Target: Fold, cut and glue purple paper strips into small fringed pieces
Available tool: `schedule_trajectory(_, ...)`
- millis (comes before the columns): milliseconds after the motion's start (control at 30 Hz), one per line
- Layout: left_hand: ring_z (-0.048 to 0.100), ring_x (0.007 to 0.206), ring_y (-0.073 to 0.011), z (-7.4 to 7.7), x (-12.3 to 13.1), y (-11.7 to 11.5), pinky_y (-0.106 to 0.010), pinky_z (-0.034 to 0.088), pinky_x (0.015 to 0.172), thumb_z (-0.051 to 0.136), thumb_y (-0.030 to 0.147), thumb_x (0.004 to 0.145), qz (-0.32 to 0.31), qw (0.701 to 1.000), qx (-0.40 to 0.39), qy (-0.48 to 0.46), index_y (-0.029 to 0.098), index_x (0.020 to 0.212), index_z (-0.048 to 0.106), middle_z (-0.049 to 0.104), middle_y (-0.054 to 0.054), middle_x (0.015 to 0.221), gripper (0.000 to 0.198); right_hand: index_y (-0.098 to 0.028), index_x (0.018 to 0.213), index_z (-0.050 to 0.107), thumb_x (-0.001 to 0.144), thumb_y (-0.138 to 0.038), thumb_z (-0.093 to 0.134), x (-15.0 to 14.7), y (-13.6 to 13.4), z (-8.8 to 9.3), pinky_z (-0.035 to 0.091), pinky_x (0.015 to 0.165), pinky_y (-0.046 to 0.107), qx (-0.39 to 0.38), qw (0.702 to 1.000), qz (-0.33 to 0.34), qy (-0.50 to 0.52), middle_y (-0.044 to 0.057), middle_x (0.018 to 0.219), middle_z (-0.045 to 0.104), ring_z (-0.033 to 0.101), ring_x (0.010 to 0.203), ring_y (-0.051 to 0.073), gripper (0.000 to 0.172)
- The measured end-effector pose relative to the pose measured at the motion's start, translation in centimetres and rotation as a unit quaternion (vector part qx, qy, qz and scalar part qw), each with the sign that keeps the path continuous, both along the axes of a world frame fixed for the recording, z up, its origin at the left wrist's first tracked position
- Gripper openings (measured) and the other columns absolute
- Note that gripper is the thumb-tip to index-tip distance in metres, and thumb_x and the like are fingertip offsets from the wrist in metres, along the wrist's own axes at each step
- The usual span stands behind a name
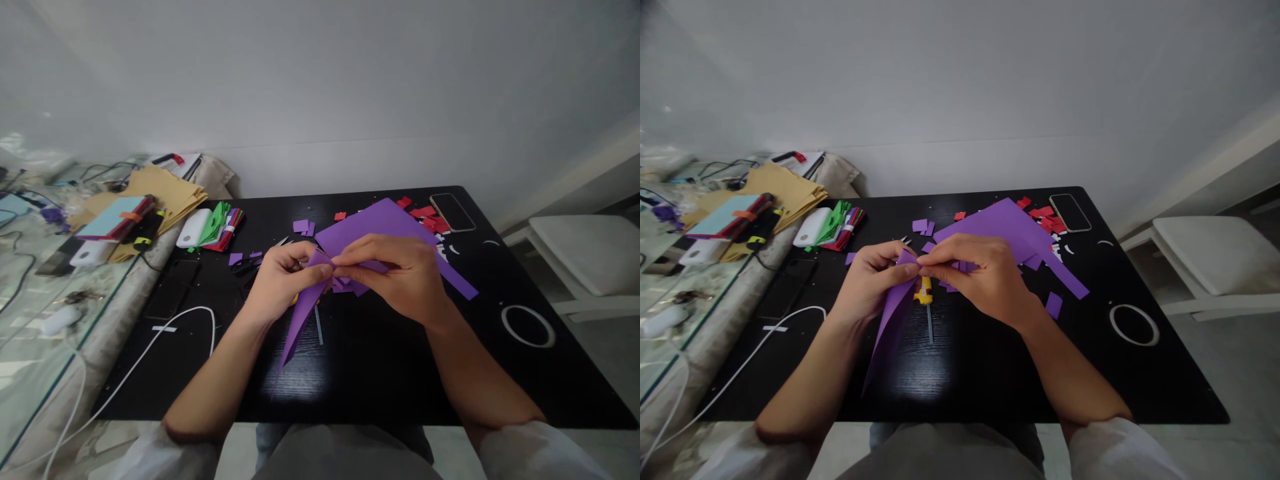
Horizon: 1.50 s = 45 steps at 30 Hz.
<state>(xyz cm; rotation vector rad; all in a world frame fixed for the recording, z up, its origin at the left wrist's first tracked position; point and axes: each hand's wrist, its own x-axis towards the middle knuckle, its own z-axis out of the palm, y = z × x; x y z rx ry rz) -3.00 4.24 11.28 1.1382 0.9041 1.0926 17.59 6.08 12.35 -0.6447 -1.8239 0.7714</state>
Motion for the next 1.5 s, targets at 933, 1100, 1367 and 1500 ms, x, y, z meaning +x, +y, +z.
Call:
schedule_trajectory(933,0.057,0.046,-0.0092,0.57,-0.12,-0.19,-0.019,0.04,0.045,0.088,0.031,0.076,0.031,0.999,0.017,0.037,0.016,0.073,0.076,0.071,-0.001,0.062,0.02,-0.027,0.097,0.084,0.084,-0.023,0.09,-0.18,-0.23,0.13,0.067,0.08,0.032,-0.133,0.991,0.015,0.027,0.0,0.093,0.084,0.08,0.085,0.018,0.015)
schedule_trajectory(1100,0.06,0.046,-0.0111,0.36,-0.03,-0.08,-0.02,0.044,0.045,0.087,0.031,0.077,0.066,0.995,0.039,0.059,0.017,0.074,0.074,0.073,0.0,0.062,0.02,-0.021,0.096,0.081,0.083,-0.028,0.091,-0.23,-0.32,0.33,0.066,0.076,0.028,-0.239,0.97,0.043,0.016,0.002,0.087,0.082,0.079,0.08,0.018,0.018)
schedule_trajectory(1367,0.055,0.054,-0.0096,0.26,0.14,-0.14,-0.021,0.04,0.051,0.085,0.034,0.082,0.06,0.991,0.069,0.102,0.016,0.075,0.075,0.071,0.0,0.066,0.022,-0.019,0.088,0.075,0.093,-0.026,0.075,-0.65,-0.29,0.24,0.059,0.067,0.026,-0.217,0.976,0.016,-0.017,0.002,0.079,0.077,0.072,0.071,0.015,0.009)
schedule_trajectory(1500,0.044,0.052,-0.0087,0.72,-0.08,-0.2,-0.023,0.033,0.051,0.073,0.041,0.093,0.073,0.98,0.104,0.152,0.016,0.069,0.072,0.059,0.002,0.059,0.035,-0.019,0.087,0.075,0.094,-0.025,0.073,-0.56,-0.23,0.01,0.058,0.064,0.025,-0.22,0.975,0.025,-0.019,0.0,0.075,0.075,0.071,0.068,0.014,0.01)
